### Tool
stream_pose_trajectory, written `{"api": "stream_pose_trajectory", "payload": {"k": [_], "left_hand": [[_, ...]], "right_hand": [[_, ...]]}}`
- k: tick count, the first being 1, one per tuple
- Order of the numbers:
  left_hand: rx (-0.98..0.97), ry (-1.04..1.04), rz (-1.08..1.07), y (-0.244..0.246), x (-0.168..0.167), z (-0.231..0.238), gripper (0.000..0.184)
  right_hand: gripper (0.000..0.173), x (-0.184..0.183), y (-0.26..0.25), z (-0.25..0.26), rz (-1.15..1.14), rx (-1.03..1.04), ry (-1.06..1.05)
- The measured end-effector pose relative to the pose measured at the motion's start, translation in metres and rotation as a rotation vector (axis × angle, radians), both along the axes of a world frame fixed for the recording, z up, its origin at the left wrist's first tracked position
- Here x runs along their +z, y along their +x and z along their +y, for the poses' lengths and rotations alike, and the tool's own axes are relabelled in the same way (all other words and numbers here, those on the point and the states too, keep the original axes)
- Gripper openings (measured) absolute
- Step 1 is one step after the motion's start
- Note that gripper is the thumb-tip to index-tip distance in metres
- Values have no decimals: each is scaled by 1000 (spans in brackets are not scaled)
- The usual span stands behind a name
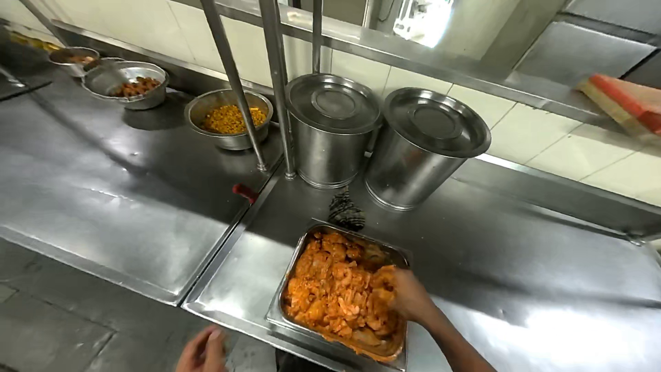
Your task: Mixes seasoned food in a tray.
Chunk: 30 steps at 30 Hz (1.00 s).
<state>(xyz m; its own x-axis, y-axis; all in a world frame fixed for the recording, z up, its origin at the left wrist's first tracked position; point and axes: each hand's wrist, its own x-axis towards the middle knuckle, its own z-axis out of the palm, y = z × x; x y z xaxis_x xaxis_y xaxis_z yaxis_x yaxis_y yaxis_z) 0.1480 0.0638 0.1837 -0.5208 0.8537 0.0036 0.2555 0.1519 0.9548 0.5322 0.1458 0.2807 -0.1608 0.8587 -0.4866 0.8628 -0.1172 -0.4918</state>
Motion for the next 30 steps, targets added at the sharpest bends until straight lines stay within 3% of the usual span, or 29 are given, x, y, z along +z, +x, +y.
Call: {"api": "stream_pose_trajectory", "payload": {"k": [2, 5, 7, 10, 12, 16, 18, 23, 26, 27, 30], "left_hand": [[-268, 30, 120, 24, 25, 43, 35], [-557, -271, 264, 61, 35, 90, 45], [-595, -310, 352, 77, 27, 100, 36], [-482, -185, 424, 83, 10, 99, 28], [-415, -53, 418, 85, 2, 94, 25], [-400, 20, 369, 84, -1, 91, 37], [-399, 18, 350, 83, -1, 91, 37], [-395, 15, 323, 82, -2, 90, 35], [-394, 27, 332, 82, -2, 91, 36], [-395, 27, 331, 81, -1, 91, 36], [-400, 6, 308, 81, 0, 90, 31]], "right_hand": [[36, -2, 0, 15, 14, 21, 18], [60, -30, -27, 11, -23, 300, -150], [67, -37, -54, -18, -125, 415, -218], [52, -55, -56, -38, -211, 415, -138], [43, -61, -46, -30, -206, 311, -56], [50, -39, -35, 1, -102, -213, -28], [43, -22, -29, 1, 2, -403, 49], [27, 32, -25, -29, 183, -541, 319], [25, 24, -30, -39, 182, -530, 587], [30, 14, -27, -38, 142, -463, 536], [39, 4, -16, -19, -76, -77, -102]]}}
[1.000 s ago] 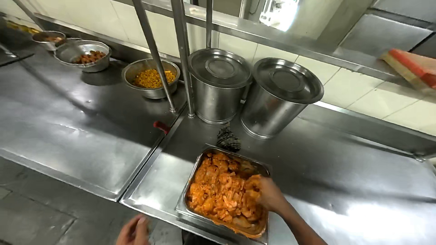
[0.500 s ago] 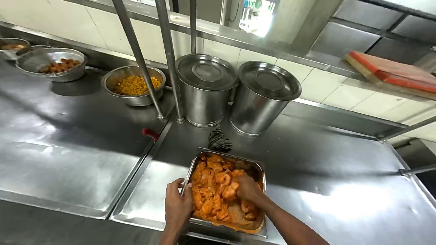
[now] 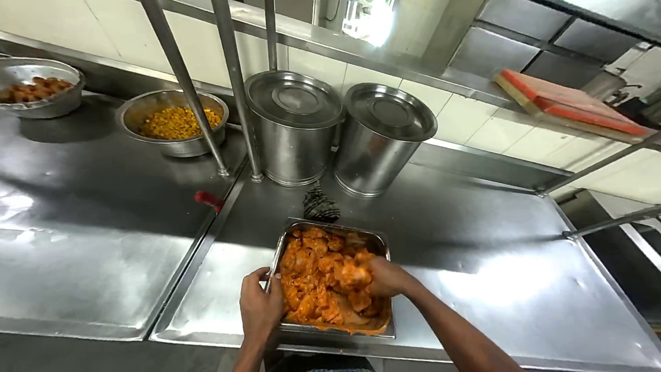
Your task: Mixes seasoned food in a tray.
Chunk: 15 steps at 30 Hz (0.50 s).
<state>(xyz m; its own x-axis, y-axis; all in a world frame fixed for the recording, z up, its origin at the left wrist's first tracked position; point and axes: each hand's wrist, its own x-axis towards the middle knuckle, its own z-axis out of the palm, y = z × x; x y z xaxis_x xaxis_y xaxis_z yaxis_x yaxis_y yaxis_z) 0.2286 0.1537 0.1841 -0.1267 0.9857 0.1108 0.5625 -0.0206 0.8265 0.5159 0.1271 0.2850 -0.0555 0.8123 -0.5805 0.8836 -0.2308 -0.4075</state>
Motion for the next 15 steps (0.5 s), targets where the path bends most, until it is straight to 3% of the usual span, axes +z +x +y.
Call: {"api": "stream_pose_trajectory", "payload": {"k": [1, 4, 5, 8, 9, 11, 15], "left_hand": [[6, -9, -5, 1, 1, 1, 30], [43, -9, -9, 2, 3, 3, 30], [49, -5, -9, 2, 2, 2, 29], [59, 21, 4, 5, 2, 1, 29], [71, 26, 11, 5, 1, 1, 29], [89, 29, 31, 3, 1, 4, 31], [103, 6, 19, -3, 1, 12, 36]], "right_hand": [[35, 0, 2, 7, -28, 43, -67], [36, -4, 10, 33, -52, -32, -5], [45, -17, 12, 41, -40, -25, 9], [102, -55, -13, 46, -70, 41, -134], [109, -60, -29, 42, -98, 77, -149], [104, -60, -53, 29, -132, 121, -145], [61, -33, -55, 10, -178, 141, -140]]}}
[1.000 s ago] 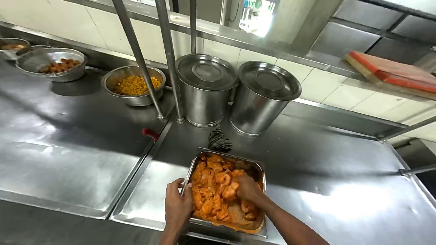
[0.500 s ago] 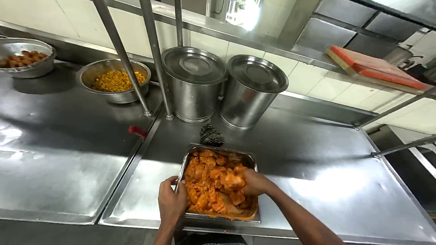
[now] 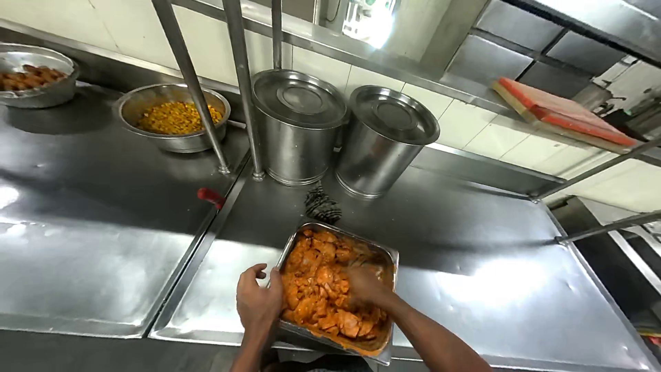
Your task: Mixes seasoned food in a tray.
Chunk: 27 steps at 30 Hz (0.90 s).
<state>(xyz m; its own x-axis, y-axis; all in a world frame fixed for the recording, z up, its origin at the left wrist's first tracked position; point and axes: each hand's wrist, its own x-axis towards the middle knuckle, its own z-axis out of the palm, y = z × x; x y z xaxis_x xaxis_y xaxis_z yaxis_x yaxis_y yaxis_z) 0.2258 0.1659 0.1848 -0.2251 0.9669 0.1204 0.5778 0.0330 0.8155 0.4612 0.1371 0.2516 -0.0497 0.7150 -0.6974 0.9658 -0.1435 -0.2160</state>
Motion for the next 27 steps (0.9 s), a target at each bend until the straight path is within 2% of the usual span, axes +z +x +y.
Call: {"api": "stream_pose_trajectory", "payload": {"k": [2, 3, 5, 7, 9, 11, 13, 14, 17, 19, 20, 22, 25, 27], "left_hand": [[-19, -79, 7, -1, 3, 4, 37], [-41, -132, 39, -1, 6, 5, 39], [-96, -241, 118, -1, 10, 6, 40], [-122, -351, 130, -1, 14, 9, 35], [-123, -401, 127, -1, 16, 11, 33], [-137, -390, 135, -1, 15, 11, 32], [-174, -354, 156, 0, 15, 11, 31], [-192, -338, 160, 0, 14, 10, 31], [-194, -271, 85, -3, 11, 4, 34], [-164, -239, 1, -5, 9, 0, 38], [-142, -232, -36, -6, 8, -3, 39], [-95, -239, -108, -5, 7, -9, 40], [-43, -223, -147, -3, 6, -13, 39], [-30, -217, -148, -3, 7, -13, 38]], "right_hand": [[54, 23, 12, -6, -16, -22, 37], [58, 30, 21, -12, -3, -25, 47], [84, 39, 33, -32, 21, -14, -36], [103, 25, 27, -58, 5, 8, -74], [101, -5, 7, -76, -21, -17, -6], [94, -30, -8, -71, -25, -91, 98], [83, -40, -11, -51, 38, -276, 187], [78, -43, -9, -43, 109, -436, 240], [55, -45, 1, -27, 537, -1053, 433], [44, -35, 6, -29, 805, -1271, 506], [41, -23, 8, -31, 875, -1276, 522], [39, 6, 13, -37, 874, -1152, 563], [38, 51, 15, -43, 724, -910, 739], [40, 74, 9, -50, 569, -796, 979]]}}
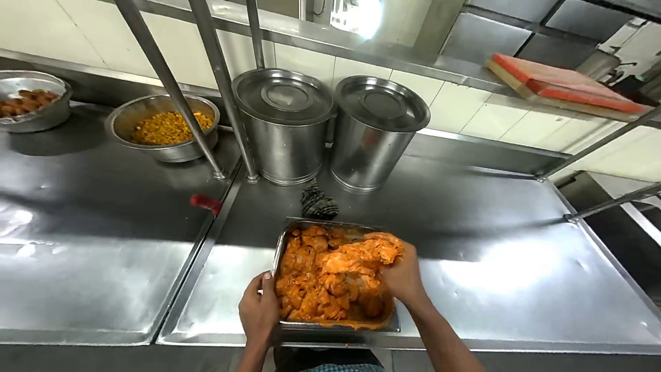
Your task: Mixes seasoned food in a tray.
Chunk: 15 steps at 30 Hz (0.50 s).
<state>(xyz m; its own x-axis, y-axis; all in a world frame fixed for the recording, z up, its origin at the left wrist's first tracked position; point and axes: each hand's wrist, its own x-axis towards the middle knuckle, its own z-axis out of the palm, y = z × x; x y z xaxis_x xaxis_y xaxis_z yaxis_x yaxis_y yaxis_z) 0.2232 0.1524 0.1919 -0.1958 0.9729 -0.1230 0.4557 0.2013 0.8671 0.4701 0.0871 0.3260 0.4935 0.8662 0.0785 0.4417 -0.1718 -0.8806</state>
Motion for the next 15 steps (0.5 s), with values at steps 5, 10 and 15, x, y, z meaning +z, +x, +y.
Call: {"api": "stream_pose_trajectory", "payload": {"k": [5, 10, 15], "left_hand": [[47, 24, -13, 3, 1, 1, 32], [85, 99, -104, -4, 0, 1, 31], [116, 349, -176, 7, 32, -17, 34]], "right_hand": [[64, -43, 3, 0, -254, 69, -61], [42, -65, 27, 8, -192, 365, -627], [27, -73, 28, -5, 31, 22, -373]]}}
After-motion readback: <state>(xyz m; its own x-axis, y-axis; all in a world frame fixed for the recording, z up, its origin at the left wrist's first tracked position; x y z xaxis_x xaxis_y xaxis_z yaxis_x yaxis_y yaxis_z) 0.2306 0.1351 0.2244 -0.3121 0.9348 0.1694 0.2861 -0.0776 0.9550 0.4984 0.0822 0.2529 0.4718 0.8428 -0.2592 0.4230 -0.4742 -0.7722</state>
